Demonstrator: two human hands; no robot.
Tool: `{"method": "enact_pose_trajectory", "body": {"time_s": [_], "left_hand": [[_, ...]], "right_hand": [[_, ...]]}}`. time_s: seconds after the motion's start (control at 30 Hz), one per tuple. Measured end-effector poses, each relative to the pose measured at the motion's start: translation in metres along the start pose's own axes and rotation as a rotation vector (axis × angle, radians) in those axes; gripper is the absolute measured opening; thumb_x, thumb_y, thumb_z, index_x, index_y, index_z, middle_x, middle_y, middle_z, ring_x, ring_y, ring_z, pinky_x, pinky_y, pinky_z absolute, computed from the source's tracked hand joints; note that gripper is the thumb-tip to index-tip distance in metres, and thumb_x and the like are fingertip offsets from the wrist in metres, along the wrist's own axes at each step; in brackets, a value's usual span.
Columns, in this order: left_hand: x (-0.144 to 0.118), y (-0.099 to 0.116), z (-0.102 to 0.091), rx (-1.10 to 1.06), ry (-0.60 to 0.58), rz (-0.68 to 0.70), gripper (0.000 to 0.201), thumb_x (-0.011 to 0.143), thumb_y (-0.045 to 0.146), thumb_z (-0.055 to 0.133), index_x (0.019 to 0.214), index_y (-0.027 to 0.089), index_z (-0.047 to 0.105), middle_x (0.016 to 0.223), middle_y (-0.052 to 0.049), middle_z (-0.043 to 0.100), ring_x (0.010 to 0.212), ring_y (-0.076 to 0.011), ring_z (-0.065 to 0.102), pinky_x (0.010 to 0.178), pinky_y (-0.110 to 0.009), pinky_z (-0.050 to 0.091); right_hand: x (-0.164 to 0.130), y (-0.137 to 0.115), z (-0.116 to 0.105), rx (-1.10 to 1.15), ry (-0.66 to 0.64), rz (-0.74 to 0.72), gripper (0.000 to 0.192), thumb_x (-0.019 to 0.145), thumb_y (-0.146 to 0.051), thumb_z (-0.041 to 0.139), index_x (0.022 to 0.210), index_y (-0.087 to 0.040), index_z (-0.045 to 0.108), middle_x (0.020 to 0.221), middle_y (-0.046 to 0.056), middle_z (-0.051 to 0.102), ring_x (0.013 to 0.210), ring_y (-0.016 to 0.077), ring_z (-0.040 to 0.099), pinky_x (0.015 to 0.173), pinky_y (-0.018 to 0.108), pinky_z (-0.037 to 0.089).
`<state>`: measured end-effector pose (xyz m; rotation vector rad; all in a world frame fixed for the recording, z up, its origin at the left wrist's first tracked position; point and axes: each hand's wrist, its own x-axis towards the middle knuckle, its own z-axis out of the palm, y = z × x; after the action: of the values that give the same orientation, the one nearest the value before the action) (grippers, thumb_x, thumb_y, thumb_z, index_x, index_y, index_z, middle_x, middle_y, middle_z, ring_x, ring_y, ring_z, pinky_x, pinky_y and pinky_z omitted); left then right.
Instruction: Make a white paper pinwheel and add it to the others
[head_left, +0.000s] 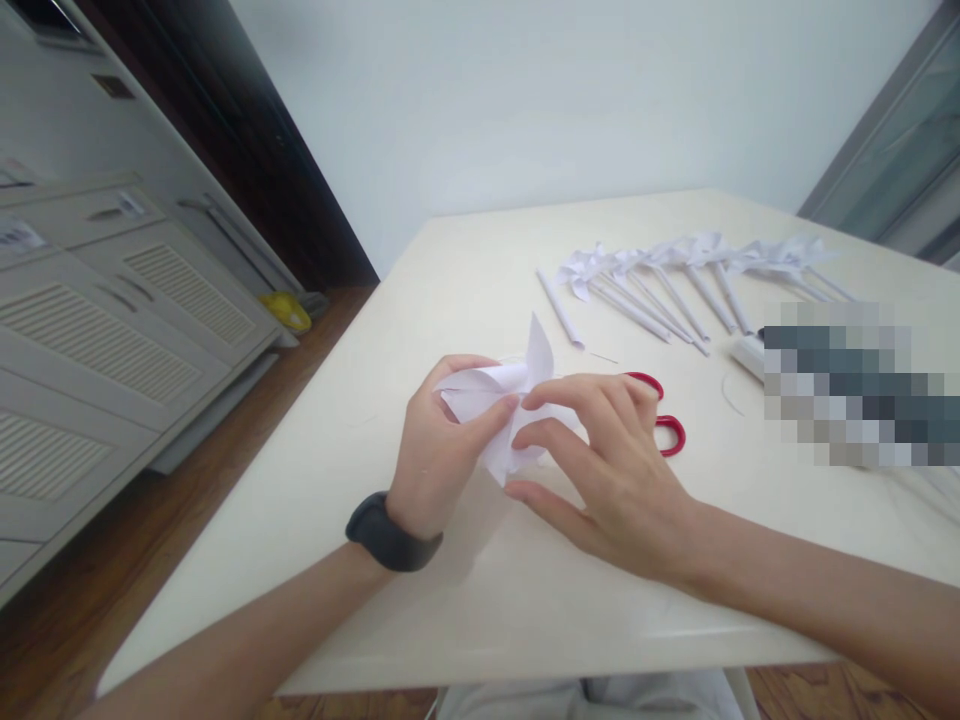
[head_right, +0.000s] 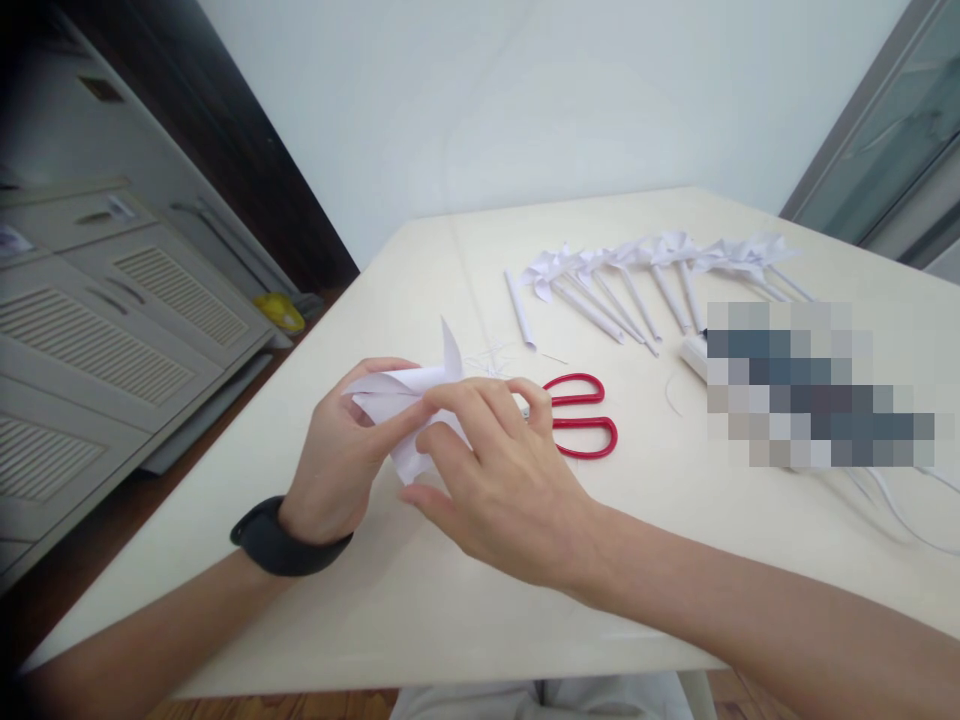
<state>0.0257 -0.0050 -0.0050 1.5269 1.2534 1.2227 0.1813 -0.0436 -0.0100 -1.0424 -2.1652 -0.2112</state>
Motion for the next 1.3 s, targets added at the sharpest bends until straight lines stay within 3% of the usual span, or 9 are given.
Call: {"method": "enact_pose_trajectory", "body": {"time_s": [0.1, 0.23, 0.43, 0.63, 1.1, 1.3], "left_hand": [[0.0008, -0.0002, -0.0007, 0.018, 0.012, 0.003, 0.029, 0.07, 0.032, 0.067, 0.096, 0.021, 0.057, 0.086, -0.001, 0.061, 0.074, -0.0168, 0.058, 0.061, -0.024, 0.046], [0.0015, -0.0021, -0.0017, 0.007, 0.02, -0.011, 0.03, 0.07, 0.033, 0.067, 0.095, 0.022, 0.056, 0.084, -0.001, 0.06, 0.071, -0.0156, 0.057, 0.061, -0.024, 0.046], [0.001, -0.0031, -0.0008, -0.002, 0.035, -0.014, 0.031, 0.069, 0.033, 0.067, 0.095, 0.021, 0.057, 0.08, -0.001, 0.06, 0.069, -0.0155, 0.056, 0.06, -0.024, 0.045], [0.0021, -0.0045, -0.0009, -0.003, 0.026, -0.007, 0.029, 0.07, 0.032, 0.067, 0.095, 0.02, 0.057, 0.081, 0.0, 0.06, 0.072, -0.0152, 0.056, 0.061, -0.023, 0.044], [0.0033, -0.0052, -0.0019, -0.03, -0.008, -0.036, 0.031, 0.071, 0.032, 0.066, 0.098, 0.018, 0.058, 0.088, -0.003, 0.064, 0.08, -0.0181, 0.059, 0.066, -0.026, 0.047], [0.0034, -0.0045, -0.0015, 0.001, -0.047, -0.035, 0.029, 0.07, 0.03, 0.067, 0.095, 0.019, 0.057, 0.086, -0.001, 0.062, 0.076, -0.0164, 0.059, 0.061, -0.023, 0.044]], "right_hand": [[0.0008, 0.0005, 0.0012, -0.006, -0.027, 0.006, 0.015, 0.087, -0.029, 0.05, 0.087, -0.018, 0.059, 0.112, 0.008, 0.059, 0.101, 0.0214, 0.049, 0.084, 0.04, 0.028], [0.0008, 0.0001, 0.0012, 0.018, -0.029, 0.016, 0.02, 0.086, -0.036, 0.051, 0.087, -0.018, 0.059, 0.111, 0.008, 0.059, 0.099, 0.0219, 0.05, 0.083, 0.041, 0.029], [0.0001, -0.0013, 0.0022, 0.015, -0.025, 0.029, 0.005, 0.083, -0.02, 0.053, 0.083, -0.018, 0.057, 0.111, 0.006, 0.059, 0.1, 0.0204, 0.049, 0.086, 0.04, 0.029], [-0.0016, -0.0007, 0.0037, 0.019, -0.035, 0.03, 0.002, 0.082, -0.019, 0.055, 0.082, -0.018, 0.057, 0.112, 0.006, 0.059, 0.099, 0.0207, 0.05, 0.086, 0.039, 0.029], [-0.0044, 0.0016, 0.009, -0.071, -0.042, -0.021, 0.011, 0.084, -0.012, 0.049, 0.082, -0.018, 0.057, 0.116, 0.007, 0.056, 0.1, 0.0208, 0.048, 0.084, 0.04, 0.029], [-0.0009, 0.0038, 0.0015, 0.047, -0.004, -0.054, 0.013, 0.082, -0.007, 0.051, 0.081, -0.019, 0.056, 0.105, 0.002, 0.061, 0.093, 0.0164, 0.051, 0.083, 0.037, 0.029]]}}
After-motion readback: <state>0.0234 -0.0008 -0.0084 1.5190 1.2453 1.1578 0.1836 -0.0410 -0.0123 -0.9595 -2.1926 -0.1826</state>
